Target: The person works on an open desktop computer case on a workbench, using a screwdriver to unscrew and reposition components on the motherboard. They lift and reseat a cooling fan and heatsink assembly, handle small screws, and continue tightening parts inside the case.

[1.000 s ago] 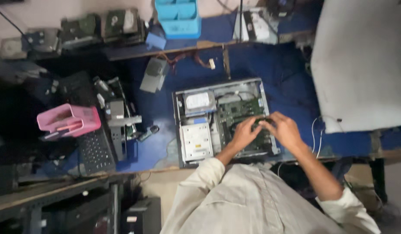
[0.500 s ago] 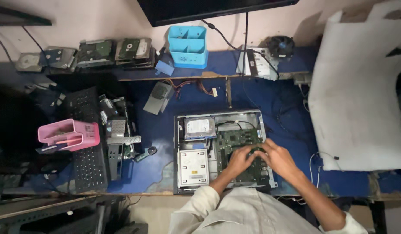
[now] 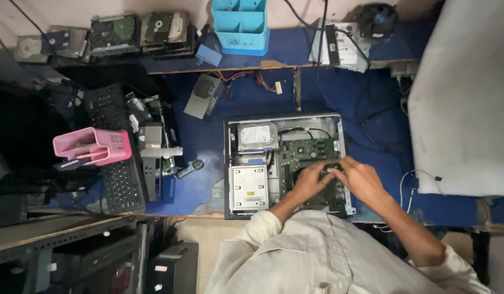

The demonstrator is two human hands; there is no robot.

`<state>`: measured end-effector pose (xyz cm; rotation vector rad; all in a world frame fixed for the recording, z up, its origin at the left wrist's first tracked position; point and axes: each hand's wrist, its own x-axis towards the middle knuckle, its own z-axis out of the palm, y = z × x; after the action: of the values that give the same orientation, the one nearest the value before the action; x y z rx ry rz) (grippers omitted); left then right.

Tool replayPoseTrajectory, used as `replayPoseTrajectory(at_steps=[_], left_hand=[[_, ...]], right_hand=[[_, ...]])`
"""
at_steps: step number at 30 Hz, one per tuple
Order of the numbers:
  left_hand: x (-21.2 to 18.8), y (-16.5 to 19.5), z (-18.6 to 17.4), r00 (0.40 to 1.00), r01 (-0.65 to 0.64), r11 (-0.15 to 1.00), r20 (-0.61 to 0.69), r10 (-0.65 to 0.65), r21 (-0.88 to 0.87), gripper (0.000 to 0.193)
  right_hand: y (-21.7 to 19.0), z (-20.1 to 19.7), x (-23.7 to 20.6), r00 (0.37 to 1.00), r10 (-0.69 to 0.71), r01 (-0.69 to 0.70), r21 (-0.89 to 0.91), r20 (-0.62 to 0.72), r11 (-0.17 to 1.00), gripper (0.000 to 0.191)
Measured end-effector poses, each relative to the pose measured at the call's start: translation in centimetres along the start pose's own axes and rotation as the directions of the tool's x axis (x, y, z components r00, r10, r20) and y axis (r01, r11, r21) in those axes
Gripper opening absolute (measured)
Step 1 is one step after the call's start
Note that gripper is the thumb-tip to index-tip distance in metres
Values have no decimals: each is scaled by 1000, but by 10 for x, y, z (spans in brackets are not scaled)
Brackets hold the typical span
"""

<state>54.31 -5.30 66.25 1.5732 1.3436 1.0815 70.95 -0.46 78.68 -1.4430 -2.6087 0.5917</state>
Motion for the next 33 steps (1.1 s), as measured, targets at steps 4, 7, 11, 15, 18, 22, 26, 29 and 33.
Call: replayPoseTrajectory(at_steps=[4,7,11,15,18,22,26,29,33], left_hand=[[5,-17,7,999,-34,999,-24,35,7,36],[7,-31,10,984,-135,988,-105,142,72,43],[-8,-33,15,992,-107,994,-69,109,33,40],[0,-27,21,990,-64,995,-130,54,-72,45],[16,-25,26,978,-105,992,-186,92,-63,50],[31,-23,27,990,-87,995,-115,80,-57,37],[28,-20,29,996,-84,990,-49,79,-114,21],[26,-13,24,1000,16,996,-17,-18,-89,21],[32,-7,11,996,85,995,-7,-85,-50,37]], right_hand=[[-8,6,11,990,123,-110,-155,75,982,40],[-11,-4,11,986,-165,165,20,28,986,49],[-20,-13,4,981,-189,188,23,51,982,43],[-32,-17,16,979,52,-34,-96,195,995,47],[-46,-31,19,989,-144,144,-22,34,989,53],[-71,-77,28,807,-493,535,50,-326,843,25],[-111,-151,24,686,-616,709,164,-389,686,28],[-151,-213,14,378,-833,908,-16,-404,419,46],[-209,-275,4,82,-917,980,-134,-391,145,45]])
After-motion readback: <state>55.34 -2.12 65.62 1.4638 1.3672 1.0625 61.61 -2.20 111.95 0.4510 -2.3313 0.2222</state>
